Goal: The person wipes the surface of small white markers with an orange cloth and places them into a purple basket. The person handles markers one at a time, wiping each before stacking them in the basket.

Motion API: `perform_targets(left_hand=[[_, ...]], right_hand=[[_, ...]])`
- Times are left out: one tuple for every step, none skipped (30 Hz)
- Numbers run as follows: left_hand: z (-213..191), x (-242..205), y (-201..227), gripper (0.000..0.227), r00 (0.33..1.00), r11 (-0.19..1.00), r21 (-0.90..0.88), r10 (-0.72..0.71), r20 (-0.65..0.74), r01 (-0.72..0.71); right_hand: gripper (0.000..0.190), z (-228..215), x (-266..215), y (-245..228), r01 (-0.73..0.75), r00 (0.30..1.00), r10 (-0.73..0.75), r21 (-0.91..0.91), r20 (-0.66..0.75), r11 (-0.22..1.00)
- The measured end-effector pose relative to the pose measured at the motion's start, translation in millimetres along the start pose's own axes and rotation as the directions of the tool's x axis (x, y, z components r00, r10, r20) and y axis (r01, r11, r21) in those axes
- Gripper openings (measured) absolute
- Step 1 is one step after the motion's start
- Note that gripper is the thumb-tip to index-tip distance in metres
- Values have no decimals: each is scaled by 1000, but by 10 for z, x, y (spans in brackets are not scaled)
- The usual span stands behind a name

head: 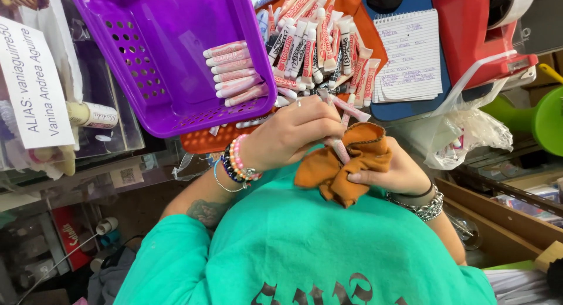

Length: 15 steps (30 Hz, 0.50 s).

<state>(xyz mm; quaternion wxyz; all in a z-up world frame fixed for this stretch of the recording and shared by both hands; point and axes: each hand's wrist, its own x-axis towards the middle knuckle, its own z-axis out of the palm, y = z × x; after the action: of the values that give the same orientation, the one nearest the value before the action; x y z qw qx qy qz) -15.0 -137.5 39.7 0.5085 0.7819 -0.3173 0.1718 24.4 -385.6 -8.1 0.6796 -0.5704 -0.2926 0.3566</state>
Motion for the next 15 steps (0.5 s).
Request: perform_targets(left_hand=[[35, -24, -50, 26, 1000, 1000, 11, 17, -11, -17], [70, -45, -104, 27, 999, 999, 23, 36, -22, -36], [99, -77, -135, 27, 999, 999, 26, 34, -23, -33], [128, -102, -172, 31, 999, 997, 75, 36, -27, -34], [159, -126, -211, 35, 999, 992, 123, 39, -30, -35], [115, -93, -150, 35, 999, 992, 123, 37, -30, -33], [73, -62, -91, 34, 998, 970, 238, 66, -25, -58], [31, -32, -30, 35, 996, 934, 349, 93, -16, -81], [-2, 19, 32, 35, 996, 934, 347, 90, -16, -79], [-37, 71, 97, 33, 998, 939, 341, 62, -15, -53], [-73, 123, 163, 32, 999, 942, 335, 34, -14, -28], [-96, 147, 220, 32, 999, 941, 336, 35, -14, -28], [-119, 171, 277, 31, 999, 956, 291, 47, -2, -45], [-142, 195, 335, 33, 998, 968, 245, 59, 9, -60], [-130, 175, 289, 33, 998, 967, 246, 60, 9, -60]], right_hand=[[35, 14, -7, -14, 32, 999, -33, -101, -16, 994], [41, 25, -10, -28, 62, 997, -70, -202, -29, 977], [41, 45, 9, -67, 63, 997, -70, -200, -26, 978], [33, 60, 31, -109, 136, 989, -145, -240, -18, 961], [26, 72, 52, -150, 208, 976, -219, -278, -8, 938], [26, 126, 70, -218, 207, 976, -217, -277, -8, 938], [26, 178, 89, -284, 228, 963, -264, -370, -49, 901], [27, 234, 104, -349, 240, 946, -312, -459, -86, 855], [27, 213, 86, -322, 238, 947, -309, -458, -86, 856], [27, 192, 69, -296, 237, 945, -315, -474, -92, 848], [27, 171, 51, -272, 236, 942, -321, -490, -97, 839], [27, 130, 26, -212, 237, 942, -323, -490, -96, 839], [29, 89, 2, -154, 239, 949, -305, -441, -83, 865], [32, 48, -23, -94, 239, 955, -287, -391, -69, 889], [32, 95, 15, -175, 240, 955, -288, -391, -68, 889]])
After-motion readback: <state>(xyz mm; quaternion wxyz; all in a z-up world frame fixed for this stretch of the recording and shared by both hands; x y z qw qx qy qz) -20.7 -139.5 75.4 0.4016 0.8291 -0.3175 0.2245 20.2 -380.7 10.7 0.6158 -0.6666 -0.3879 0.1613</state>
